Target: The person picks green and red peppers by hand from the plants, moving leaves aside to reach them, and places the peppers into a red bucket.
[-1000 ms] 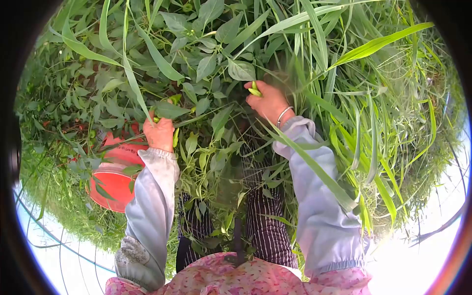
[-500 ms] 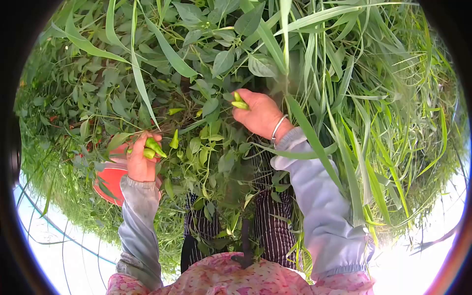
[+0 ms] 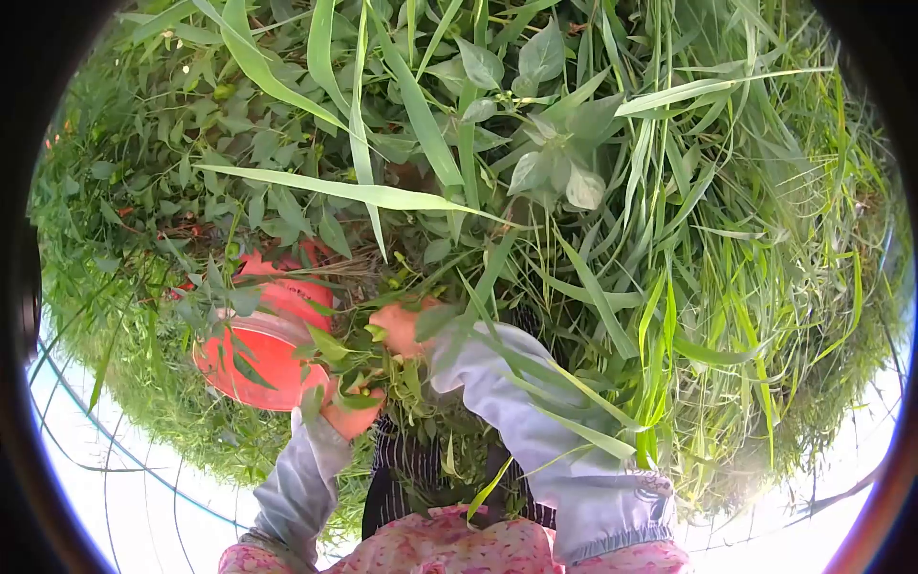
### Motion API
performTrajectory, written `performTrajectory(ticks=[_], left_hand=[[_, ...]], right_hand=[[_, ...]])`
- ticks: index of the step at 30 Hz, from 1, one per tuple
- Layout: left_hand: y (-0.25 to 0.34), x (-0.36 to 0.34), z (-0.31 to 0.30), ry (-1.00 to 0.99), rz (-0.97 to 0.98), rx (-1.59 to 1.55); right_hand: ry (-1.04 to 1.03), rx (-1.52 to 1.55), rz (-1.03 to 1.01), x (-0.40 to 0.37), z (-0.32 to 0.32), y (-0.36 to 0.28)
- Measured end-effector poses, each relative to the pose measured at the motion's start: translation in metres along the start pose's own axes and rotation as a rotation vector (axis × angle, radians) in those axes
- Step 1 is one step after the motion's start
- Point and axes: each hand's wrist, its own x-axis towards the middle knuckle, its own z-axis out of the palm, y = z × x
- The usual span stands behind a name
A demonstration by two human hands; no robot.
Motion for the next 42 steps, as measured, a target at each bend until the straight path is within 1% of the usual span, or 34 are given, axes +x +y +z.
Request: performTrajectory(ticks=[1, 2, 4, 6, 8, 11, 13, 15, 18, 19, 21, 23, 24, 25, 26, 28, 29, 30, 31, 34, 36, 37, 39, 41, 42], left_hand=[[0.003, 0.001, -0.005, -0.079, -0.040, -0.006], [0.008, 0.000, -0.011, -0.036, -0.052, -0.070], [0.048, 0.004, -0.033, 0.053, -0.067, -0.199], [0.049, 0.005, -0.053, 0.243, -0.166, -0.186], [0.017, 0.002, -0.064, 0.460, -0.126, -0.023], [-0.032, -0.024, -0.087, 0.528, -0.160, 0.481], [-0.053, -0.038, -0.104, 0.532, -0.205, 0.831], [-0.076, -0.041, -0.111, 0.577, -0.091, 0.829], [-0.032, -0.017, -0.116, 0.505, 0.107, 0.769], [-0.024, -0.002, -0.110, 0.457, 0.060, 0.443], [-0.066, 0.025, -0.090, 0.485, -0.020, -0.023], [-0.067, 0.065, -0.072, 0.508, -0.133, -0.375], [-0.024, 0.086, -0.073, 0.437, -0.229, -0.579], [-0.048, 0.111, -0.068, 0.422, -0.299, -0.684], [-0.080, 0.138, -0.059, 0.412, -0.367, -0.791], [-0.100, 0.176, -0.047, 0.386, -0.614, -1.000], [-0.106, 0.188, -0.041, 0.370, -0.641, -1.082], [-0.107, 0.199, -0.038, 0.353, -0.663, -1.163], [-0.100, 0.205, -0.038, 0.346, -0.620, -1.307], [-0.083, 0.219, -0.039, 0.628, -0.381, -1.553], [-0.102, 0.227, -0.042, 0.515, -0.235, -1.626], [-0.093, 0.229, -0.040, 0.586, -0.247, -1.570], [-0.080, 0.231, -0.046, 0.631, -0.251, -1.545], [-0.089, 0.235, -0.039, 0.567, -0.258, -1.629], [-0.083, 0.232, -0.033, 0.534, -0.268, -1.680]], right_hand=[[0.046, -0.103, -0.120, -0.008, -0.004, 0.008], [-0.016, -0.163, -0.084, -0.010, -0.004, 0.014], [-0.139, -0.285, -0.017, -0.010, 0.000, 0.028], [-0.114, -0.324, -0.007, -0.021, -0.001, 0.037], [-0.070, -0.330, -0.001, -0.027, -0.002, 0.036], [0.021, -0.312, -0.024, -0.031, 0.010, 0.031], [0.005, -0.317, -0.036, -0.027, 0.020, 0.026], [-0.007, -0.346, -0.048, -0.018, 0.030, 0.023], [0.029, -0.273, -0.035, -0.023, 0.035, 0.022], [-0.009, -0.255, -0.005, -0.029, 0.032, 0.017], [-0.082, -0.235, 0.043, -0.033, 0.020, 0.011], [-0.068, -0.280, 0.038, -0.029, 0.027, 0.023], [-0.065, -0.297, 0.037, -0.028, 0.031, 0.028], [-0.049, -0.281, 0.087, -0.028, 0.034, 0.030], [-0.058, -0.279, 0.089, -0.029, 0.034, 0.030], [-0.073, -0.282, 0.092, -0.034, 0.028, 0.030], [-0.105, -0.280, 0.098, -0.035, 0.027, 0.031], [-0.091, -0.269, 0.113, -0.034, 0.025, 0.031], [-0.081, -0.254, 0.130, -0.035, 0.027, 0.031], [-0.043, -0.238, 0.128, -0.034, 0.035, 0.040], [-0.036, -0.226, 0.128, -0.036, 0.035, 0.043], [-0.038, -0.216, 0.137, -0.036, 0.031, 0.043], [-0.027, -0.207, 0.151, -0.035, 0.025, 0.041], [-0.025, -0.198, 0.154, -0.035, 0.012, 0.035], [-0.033, -0.197, 0.161, -0.038, 0.006, 0.031]])
